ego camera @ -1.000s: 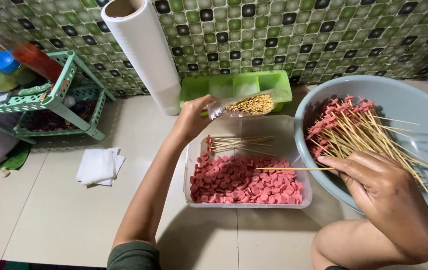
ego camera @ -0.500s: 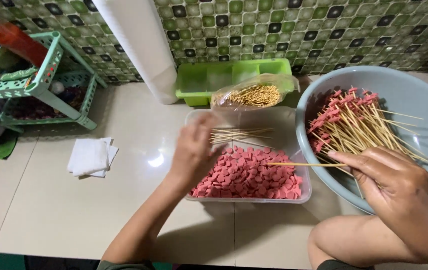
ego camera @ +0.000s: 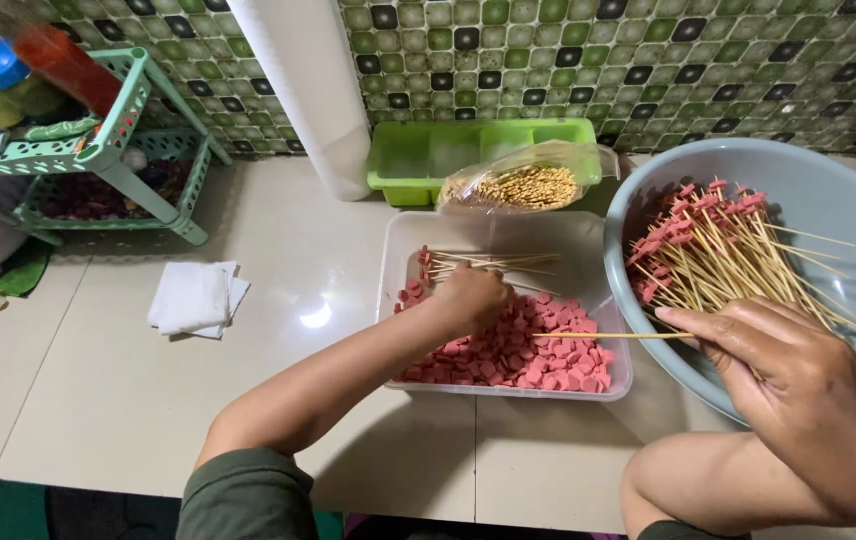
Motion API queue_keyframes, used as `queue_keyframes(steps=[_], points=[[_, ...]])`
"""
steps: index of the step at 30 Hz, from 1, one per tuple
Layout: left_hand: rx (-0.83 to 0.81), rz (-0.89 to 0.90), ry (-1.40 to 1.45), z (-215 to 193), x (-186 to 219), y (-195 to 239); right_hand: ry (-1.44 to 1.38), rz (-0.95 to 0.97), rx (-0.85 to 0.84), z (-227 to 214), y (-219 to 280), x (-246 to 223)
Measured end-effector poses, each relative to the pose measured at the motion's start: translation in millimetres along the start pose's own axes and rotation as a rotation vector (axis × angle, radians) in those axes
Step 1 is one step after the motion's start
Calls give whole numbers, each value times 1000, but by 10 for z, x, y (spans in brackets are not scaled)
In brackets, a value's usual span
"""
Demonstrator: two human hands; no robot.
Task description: The person repeatedly picks up small pink meat pieces from a plastic container and threads them onto wooden skewers, then places the completed skewers into a large bowl. The process continues throughout the clip with consistent hand movements and no other tools used.
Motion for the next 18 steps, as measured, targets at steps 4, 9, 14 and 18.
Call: queue_keyframes(steps=[4, 9, 14, 18], points=[[3, 9, -71, -124, 63, 42, -18, 21, -9, 17, -15, 33], [260, -84, 345, -654, -148, 368, -1, 17, -27, -2, -48, -9], [738, 58, 921, -1645, -201, 1316, 24, 90, 116, -41, -35, 117], [954, 133, 1039, -1882, -168, 1693, 91, 58, 175, -63, -73, 79]])
Point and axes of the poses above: each hand's wrist, its own y-axis away from the middle knuckle, its own z-axis out of the palm, x = y × z, the point moved 7 cm from there along -y, towards the middle knuckle, and after that the axes turned 7 degrees about -y, right-handed, at the moved point
